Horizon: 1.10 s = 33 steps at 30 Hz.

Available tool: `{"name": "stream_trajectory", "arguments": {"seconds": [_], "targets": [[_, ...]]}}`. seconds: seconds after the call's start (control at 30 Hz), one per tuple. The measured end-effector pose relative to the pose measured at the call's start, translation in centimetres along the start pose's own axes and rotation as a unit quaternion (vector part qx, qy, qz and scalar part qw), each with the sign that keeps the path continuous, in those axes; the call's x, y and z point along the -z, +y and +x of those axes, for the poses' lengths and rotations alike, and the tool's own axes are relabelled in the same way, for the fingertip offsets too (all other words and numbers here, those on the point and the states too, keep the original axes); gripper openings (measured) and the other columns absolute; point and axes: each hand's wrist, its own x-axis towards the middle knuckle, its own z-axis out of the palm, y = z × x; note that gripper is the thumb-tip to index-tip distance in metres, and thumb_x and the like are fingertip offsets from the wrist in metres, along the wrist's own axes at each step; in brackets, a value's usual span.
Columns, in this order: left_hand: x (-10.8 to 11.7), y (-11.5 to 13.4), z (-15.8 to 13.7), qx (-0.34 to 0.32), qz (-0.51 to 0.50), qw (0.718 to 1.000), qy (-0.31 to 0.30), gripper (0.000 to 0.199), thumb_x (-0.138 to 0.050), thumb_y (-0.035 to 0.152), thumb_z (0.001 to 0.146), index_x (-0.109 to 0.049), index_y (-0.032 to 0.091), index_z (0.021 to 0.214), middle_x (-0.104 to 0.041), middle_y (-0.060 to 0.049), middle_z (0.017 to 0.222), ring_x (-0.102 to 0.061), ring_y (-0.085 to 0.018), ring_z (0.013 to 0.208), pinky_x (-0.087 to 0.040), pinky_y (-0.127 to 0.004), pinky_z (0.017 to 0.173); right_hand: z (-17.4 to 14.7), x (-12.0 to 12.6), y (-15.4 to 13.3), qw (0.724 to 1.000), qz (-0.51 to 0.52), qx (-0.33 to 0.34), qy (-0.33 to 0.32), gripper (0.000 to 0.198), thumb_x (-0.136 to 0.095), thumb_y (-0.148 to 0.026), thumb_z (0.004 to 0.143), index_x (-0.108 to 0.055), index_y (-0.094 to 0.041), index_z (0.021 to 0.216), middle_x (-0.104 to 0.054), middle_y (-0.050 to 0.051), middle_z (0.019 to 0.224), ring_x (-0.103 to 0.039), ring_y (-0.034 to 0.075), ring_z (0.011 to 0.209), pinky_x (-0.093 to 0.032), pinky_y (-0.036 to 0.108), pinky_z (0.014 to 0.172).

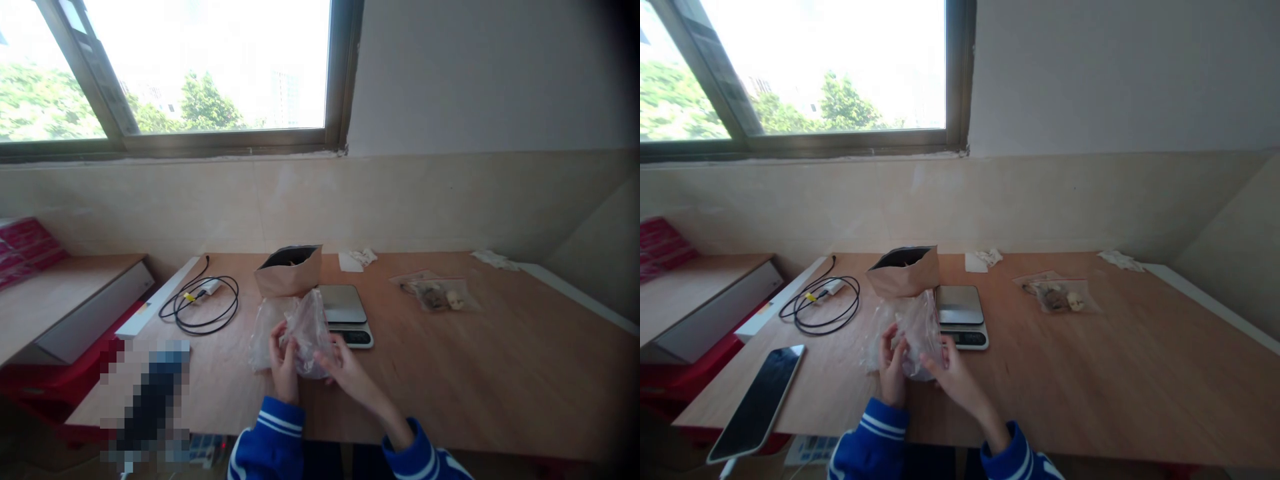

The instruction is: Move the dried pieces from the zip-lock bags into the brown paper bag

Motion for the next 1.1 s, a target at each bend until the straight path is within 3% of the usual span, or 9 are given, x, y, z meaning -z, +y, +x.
{"name": "stream_trajectory", "arguments": {"seconds": [0.17, 0.3, 0.5, 0.67, 0.77, 0.83, 0.9, 0.97, 1.1], "targets": [[-0.2, 2.0, -0.8, 0.087, 0.019, 0.995, -0.036, 0.044, -0.064, 0.051, 0.073, -0.063, 0.017, 0.101, -0.060, -0.002, 0.079, -0.057, -0.012, 0.069, -0.043, -0.020, 0.059, -1.1, 0.4, 0.9, 0.999, -0.025, -0.002, -0.021, 0.053, -0.053, -0.067, 0.076, -0.053, -0.017, 0.095, -0.050, -0.005, 0.056, -0.047, 0.010, 0.043, -0.035, 0.020, 0.037], [-0.7, 3.8, -0.1, 0.098, 0.052, 0.992, -0.056, 0.049, -0.059, 0.060, 0.073, -0.064, 0.013, 0.087, -0.032, 0.009, 0.047, -0.030, -0.004, 0.039, -0.022, -0.016, 0.037, -2.1, 1.0, 0.9, 0.993, -0.070, -0.033, -0.084, 0.054, -0.045, -0.069, 0.080, -0.054, -0.018, 0.093, -0.037, -0.009, 0.047, -0.031, 0.007, 0.036, -0.024, 0.019, 0.035], [-0.3, 6.1, 1.3, 0.097, 0.068, 0.992, -0.044, 0.048, -0.062, 0.057, 0.071, -0.059, 0.018, 0.098, -0.049, 0.006, 0.061, -0.041, -0.004, 0.042, -0.030, -0.015, 0.039, -2.3, 0.7, 1.9, 0.997, -0.024, -0.002, -0.075, 0.052, -0.037, -0.069, 0.084, -0.051, -0.019, 0.084, -0.030, -0.009, 0.049, -0.027, 0.007, 0.040, -0.020, 0.021, 0.040], [0.3, 6.0, 0.6, 0.158, 0.120, 0.964, -0.175, 0.052, -0.067, 0.052, 0.068, -0.059, 0.017, 0.107, -0.062, -0.003, 0.083, -0.058, -0.011, 0.061, -0.047, -0.021, 0.052, -1.1, 1.3, 1.0, 0.997, -0.046, 0.012, -0.067, 0.048, -0.037, -0.066, 0.086, -0.051, -0.020, 0.087, -0.032, -0.009, 0.051, -0.028, 0.008, 0.040, -0.024, 0.021, 0.040], [0.5, 5.5, 0.5, 0.139, 0.129, 0.962, -0.198, 0.053, -0.071, 0.047, 0.066, -0.057, 0.015, 0.107, -0.057, 0.000, 0.075, -0.057, -0.011, 0.059, -0.049, -0.023, 0.052, 0.2, 3.7, -0.1, 0.989, -0.107, 0.062, -0.078, 0.046, -0.034, -0.060, 0.090, -0.055, -0.020, 0.095, -0.047, -0.003, 0.061, -0.047, 0.013, 0.053, -0.039, 0.024, 0.051], [0.9, 5.7, 0.9, 0.117, 0.145, 0.969, -0.165, 0.054, -0.067, 0.048, 0.069, -0.053, 0.017, 0.110, -0.055, 0.002, 0.074, -0.056, -0.010, 0.055, -0.047, -0.022, 0.048, 1.7, 6.7, -0.4, 0.975, -0.173, 0.137, 0.024, 0.043, -0.031, -0.054, 0.092, -0.057, -0.020, 0.099, -0.058, 0.005, 0.084, -0.057, 0.019, 0.080, -0.046, 0.030, 0.071], [1.6, 6.2, 1.9, 0.095, 0.175, 0.969, -0.145, 0.055, -0.065, 0.048, 0.070, -0.050, 0.018, 0.113, -0.056, 0.002, 0.076, -0.055, -0.010, 0.052, -0.044, -0.020, 0.043, 3.4, 10.8, -0.2, 0.918, -0.281, 0.199, 0.198, 0.037, -0.034, -0.048, 0.092, -0.056, -0.019, 0.101, -0.059, 0.011, 0.099, -0.053, 0.024, 0.098, -0.042, 0.038, 0.088], [2.6, 6.6, 3.1, 0.073, 0.210, 0.964, -0.146, 0.058, -0.064, 0.048, 0.070, -0.048, 0.017, 0.116, -0.059, 0.000, 0.079, -0.055, -0.010, 0.051, -0.042, -0.019, 0.040, 5.0, 15.1, 0.6, 0.815, -0.429, 0.192, 0.340, 0.035, -0.042, -0.039, 0.087, -0.055, -0.012, 0.105, -0.054, 0.019, 0.109, -0.046, 0.031, 0.109, -0.035, 0.047, 0.094], [4.3, 6.0, 5.5, 0.025, 0.301, 0.942, -0.144, 0.055, -0.058, 0.047, 0.074, -0.048, 0.018, 0.119, -0.060, -0.002, 0.083, -0.053, -0.010, 0.046, -0.037, -0.020, 0.037, 6.4, 21.3, 3.1, 0.670, -0.582, 0.094, 0.451, 0.044, -0.048, -0.024, 0.081, -0.047, 0.002, 0.117, -0.042, 0.030, 0.124, -0.041, 0.037, 0.113, -0.035, 0.047, 0.089]]}}
